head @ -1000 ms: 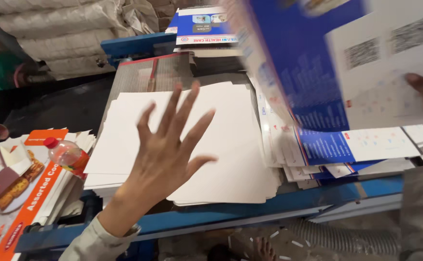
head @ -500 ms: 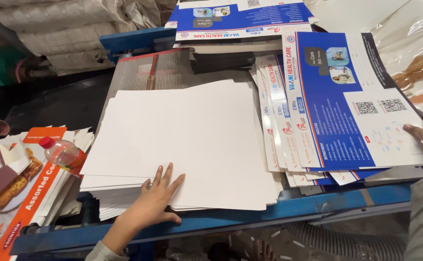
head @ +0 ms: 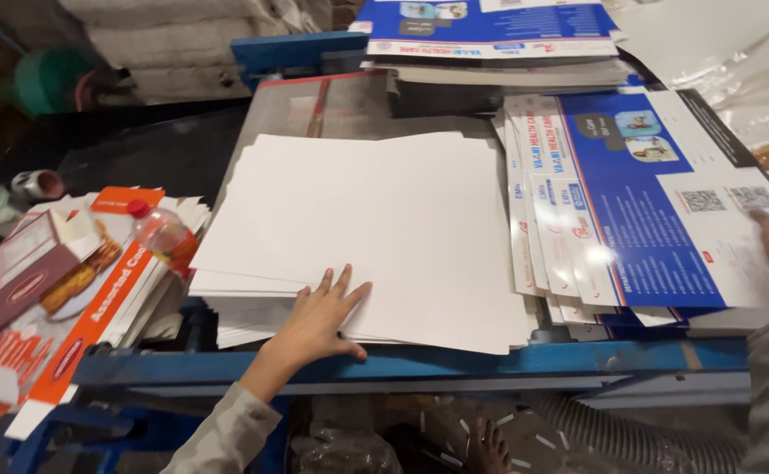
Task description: The person folds large white sheets of paper in half by hand. They pick up a sheet, fold it, and place it on a growing stack on the right side of the workbench.
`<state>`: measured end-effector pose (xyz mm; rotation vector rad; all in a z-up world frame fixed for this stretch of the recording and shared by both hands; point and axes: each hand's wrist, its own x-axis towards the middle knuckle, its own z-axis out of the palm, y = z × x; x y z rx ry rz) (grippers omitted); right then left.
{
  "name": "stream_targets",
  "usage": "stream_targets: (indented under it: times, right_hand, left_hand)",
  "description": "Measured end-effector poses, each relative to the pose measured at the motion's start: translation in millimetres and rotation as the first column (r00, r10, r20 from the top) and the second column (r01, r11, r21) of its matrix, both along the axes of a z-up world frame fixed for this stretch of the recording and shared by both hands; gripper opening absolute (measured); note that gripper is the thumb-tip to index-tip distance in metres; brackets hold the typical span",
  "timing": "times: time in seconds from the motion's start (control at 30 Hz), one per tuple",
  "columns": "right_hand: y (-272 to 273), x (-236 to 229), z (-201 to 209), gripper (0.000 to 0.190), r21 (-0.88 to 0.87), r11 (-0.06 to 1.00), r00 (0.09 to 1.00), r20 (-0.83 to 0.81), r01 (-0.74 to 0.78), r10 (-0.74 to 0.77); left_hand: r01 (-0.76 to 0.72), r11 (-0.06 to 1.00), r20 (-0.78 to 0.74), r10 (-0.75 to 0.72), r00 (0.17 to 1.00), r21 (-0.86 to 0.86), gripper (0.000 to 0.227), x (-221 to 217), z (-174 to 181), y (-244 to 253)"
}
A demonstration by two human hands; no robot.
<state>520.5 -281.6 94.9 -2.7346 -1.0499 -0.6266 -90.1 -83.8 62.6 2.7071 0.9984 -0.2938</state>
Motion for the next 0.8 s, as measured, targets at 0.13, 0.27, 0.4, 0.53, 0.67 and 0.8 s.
stream_targets:
  times: [0.13,0.27,0.4,0.53,0.67,0.8]
  right_hand:
    - [53,-155,-9,0.097,0.05,0.808,0.778,-0.24,-0.587,0.58]
    - [62,-309,-1,0.12,-0.423,0.346,0.546,-0.656,-0.838,0.521]
    - [72,-336,7,0.119,-0.498,0.218,0.527,-0.643,-0.839,0.557]
    - [88,-311,2,0.108,-0.386,0.226,0.446,-0.747,-0.895,0.494]
    - [112,-270,-10,0.061,-0.12,0.32,0.251,-0.878,-0.94,0.408]
    - [124,-240,-24,0.05,-0.007,0.599,0.224,-0.931,-0.801,0.288]
  left_hand:
    - [0.035,0.999,0.009,-0.036,0.999,0.033,0.134,1,-10,-2]
    - [0.151,0.988,0.038,-0.152,0.988,0.007,0.145,11,-22,-4]
    - [0.178,0.984,0.073,-0.177,0.981,-0.004,0.145,12,-25,-6]
    - [0.165,0.985,0.075,-0.161,0.984,-0.045,0.141,10,-22,1]
    - [0.197,0.979,0.224,-0.179,0.958,-0.059,0.113,12,-21,27]
    - [0.008,0.967,0.34,0.083,0.937,-0.256,0.069,-13,-26,72]
